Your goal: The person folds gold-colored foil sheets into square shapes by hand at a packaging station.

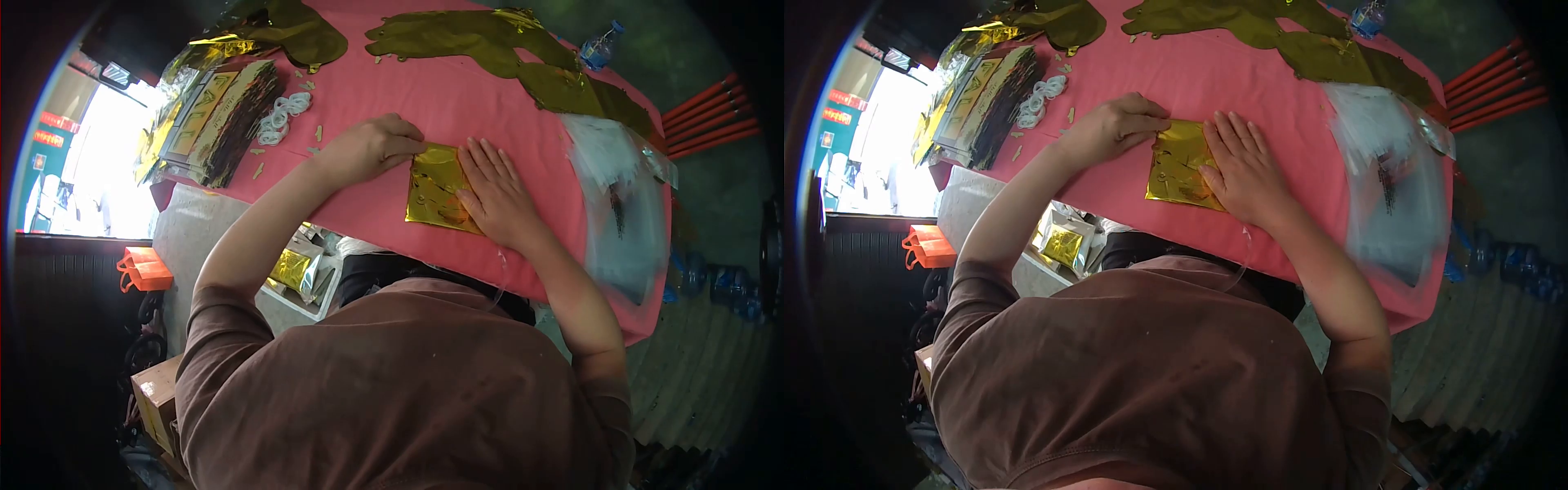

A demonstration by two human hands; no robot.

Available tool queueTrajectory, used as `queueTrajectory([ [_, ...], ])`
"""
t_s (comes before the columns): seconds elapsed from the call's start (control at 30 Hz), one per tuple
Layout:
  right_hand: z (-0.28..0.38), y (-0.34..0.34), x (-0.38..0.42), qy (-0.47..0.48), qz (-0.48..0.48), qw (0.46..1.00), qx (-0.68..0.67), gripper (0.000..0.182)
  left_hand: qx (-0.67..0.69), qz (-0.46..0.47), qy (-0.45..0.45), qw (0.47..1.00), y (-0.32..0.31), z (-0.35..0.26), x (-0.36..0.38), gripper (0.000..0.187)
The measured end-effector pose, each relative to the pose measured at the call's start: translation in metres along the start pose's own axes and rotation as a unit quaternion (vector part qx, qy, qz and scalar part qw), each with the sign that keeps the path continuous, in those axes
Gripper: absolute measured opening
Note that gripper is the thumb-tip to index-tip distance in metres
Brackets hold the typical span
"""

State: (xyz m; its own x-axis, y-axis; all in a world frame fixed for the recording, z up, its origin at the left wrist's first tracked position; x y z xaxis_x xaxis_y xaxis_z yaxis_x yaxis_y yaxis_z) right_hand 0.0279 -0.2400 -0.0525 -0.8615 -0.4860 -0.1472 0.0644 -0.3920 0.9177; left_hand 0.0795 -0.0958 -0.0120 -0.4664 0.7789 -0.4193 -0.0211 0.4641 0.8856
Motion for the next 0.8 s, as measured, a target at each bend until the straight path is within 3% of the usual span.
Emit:
queueTrajectory([
  [0.37,0.001,0.002,0.0,0.002,-0.004,1.0,-0.002,0.057,-0.19,0.017,-0.148,0.97,-0.003,-0.011,-0.008,0.03],
  [0.8,0.001,0.001,0.0,-0.001,0.002,1.0,-0.005,0.056,-0.182,0.022,-0.175,0.967,-0.004,-0.02,-0.008,0.027],
])
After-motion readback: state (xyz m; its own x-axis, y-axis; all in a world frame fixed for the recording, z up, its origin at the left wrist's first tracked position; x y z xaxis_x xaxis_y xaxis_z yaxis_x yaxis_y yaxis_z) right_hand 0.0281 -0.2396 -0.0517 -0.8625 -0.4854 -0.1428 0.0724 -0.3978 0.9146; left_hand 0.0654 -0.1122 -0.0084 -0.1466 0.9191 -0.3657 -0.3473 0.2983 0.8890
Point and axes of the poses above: each hand's wrist, its own x-axis away from the middle knuckle, its own y-axis out of the back of the hand, z = x × y, the point moved 8 cm from there along -x, towards the middle knuckle, and after that the axes turned 12 degrees about -x, right-handed, at the moved point
